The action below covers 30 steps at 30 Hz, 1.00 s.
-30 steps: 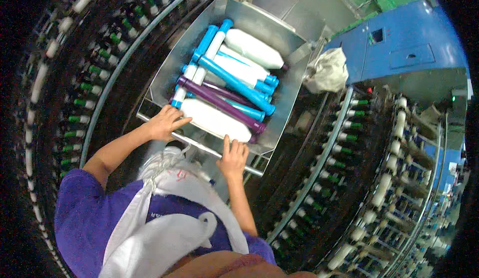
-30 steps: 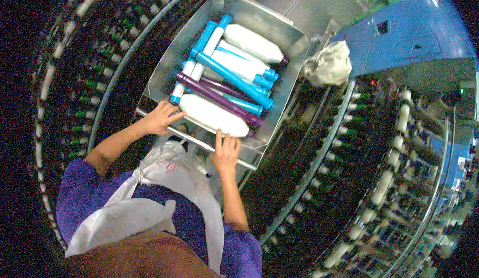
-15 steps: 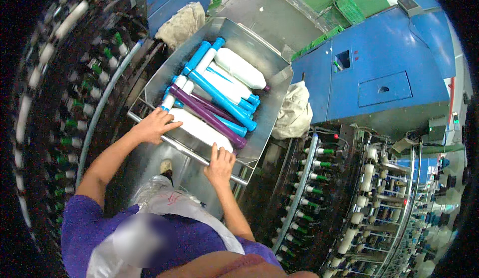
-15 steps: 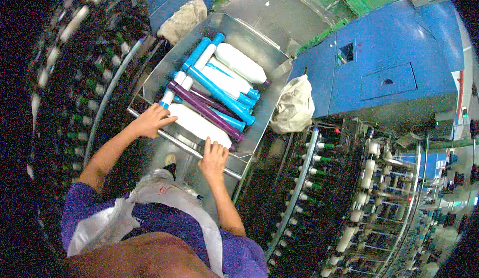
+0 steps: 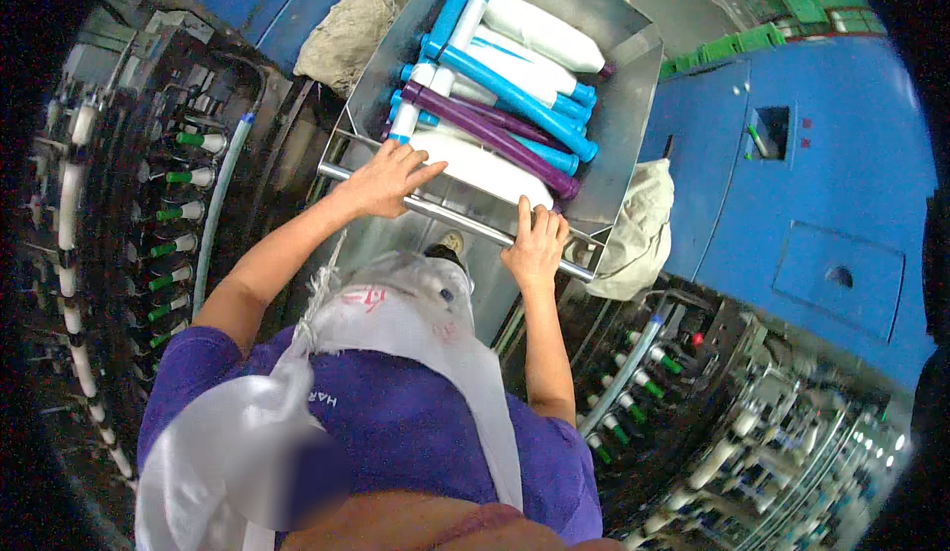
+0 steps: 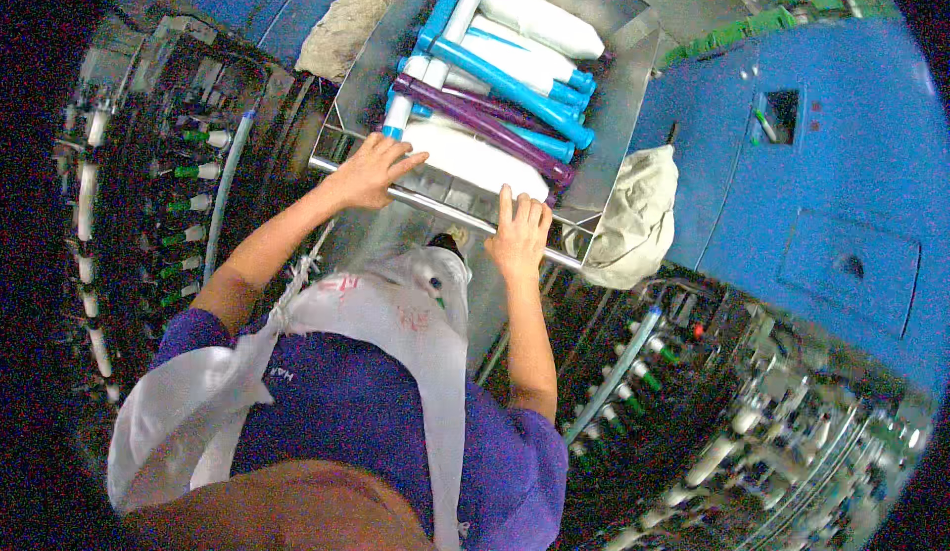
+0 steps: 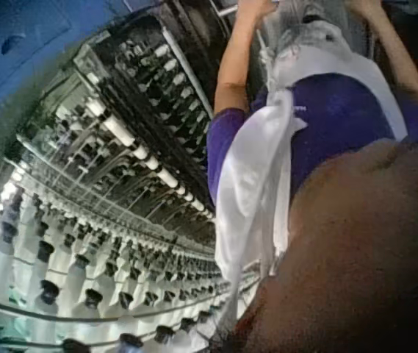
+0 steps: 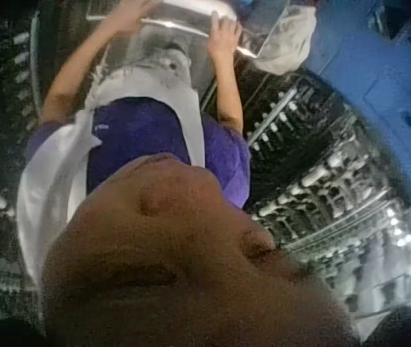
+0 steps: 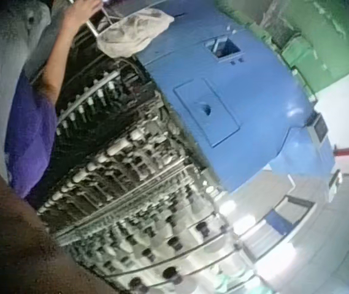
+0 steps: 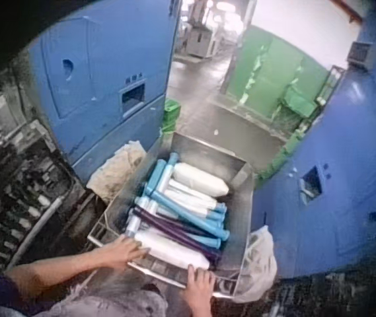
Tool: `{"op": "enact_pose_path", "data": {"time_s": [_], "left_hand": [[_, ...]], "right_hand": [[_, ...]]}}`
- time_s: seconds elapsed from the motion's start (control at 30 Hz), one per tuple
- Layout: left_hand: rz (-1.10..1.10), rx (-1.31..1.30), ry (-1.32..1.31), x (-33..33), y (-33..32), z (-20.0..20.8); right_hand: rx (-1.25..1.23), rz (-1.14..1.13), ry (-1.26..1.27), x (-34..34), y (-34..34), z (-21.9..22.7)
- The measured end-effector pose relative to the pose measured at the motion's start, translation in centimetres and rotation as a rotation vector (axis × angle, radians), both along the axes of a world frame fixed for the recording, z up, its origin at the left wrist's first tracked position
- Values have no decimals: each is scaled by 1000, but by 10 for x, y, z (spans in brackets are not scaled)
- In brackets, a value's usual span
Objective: The person loads white thread spools onto a circular textile machine, threads the thread through guides and tensioners, and winds it onto green bobbins. They repeat this process for multiple stations and then move a metal tray of spools to a storage area.
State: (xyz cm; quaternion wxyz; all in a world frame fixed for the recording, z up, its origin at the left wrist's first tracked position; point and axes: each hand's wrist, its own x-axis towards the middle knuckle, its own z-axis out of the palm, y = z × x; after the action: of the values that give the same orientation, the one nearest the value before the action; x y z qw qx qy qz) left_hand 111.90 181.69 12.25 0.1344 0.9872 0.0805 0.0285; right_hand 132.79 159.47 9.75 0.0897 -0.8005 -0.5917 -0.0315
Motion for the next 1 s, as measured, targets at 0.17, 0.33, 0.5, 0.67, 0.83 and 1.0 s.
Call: {"op": "enact_pose_path", "data": {"time_s": [0.17,0.33,0.5,0.67,0.83,1.0], "left_hand": [[1,-47,49,83,90,-28],[-21,-8,25,141,215,-43],[-48,0,-49,217,333,-44],[-93,26,-16,293,425,-24],[-86,34,16,385,480,3],[-67,-7,-8,486,514,14]], "right_hand": [[-43,-1,7,78,88,-13],[10,-12,15,131,208,-23],[-18,-55,38,194,317,-23],[31,-92,-33,259,403,-19],[42,-96,29,353,462,0],[14,-66,-35,471,505,10]]}}
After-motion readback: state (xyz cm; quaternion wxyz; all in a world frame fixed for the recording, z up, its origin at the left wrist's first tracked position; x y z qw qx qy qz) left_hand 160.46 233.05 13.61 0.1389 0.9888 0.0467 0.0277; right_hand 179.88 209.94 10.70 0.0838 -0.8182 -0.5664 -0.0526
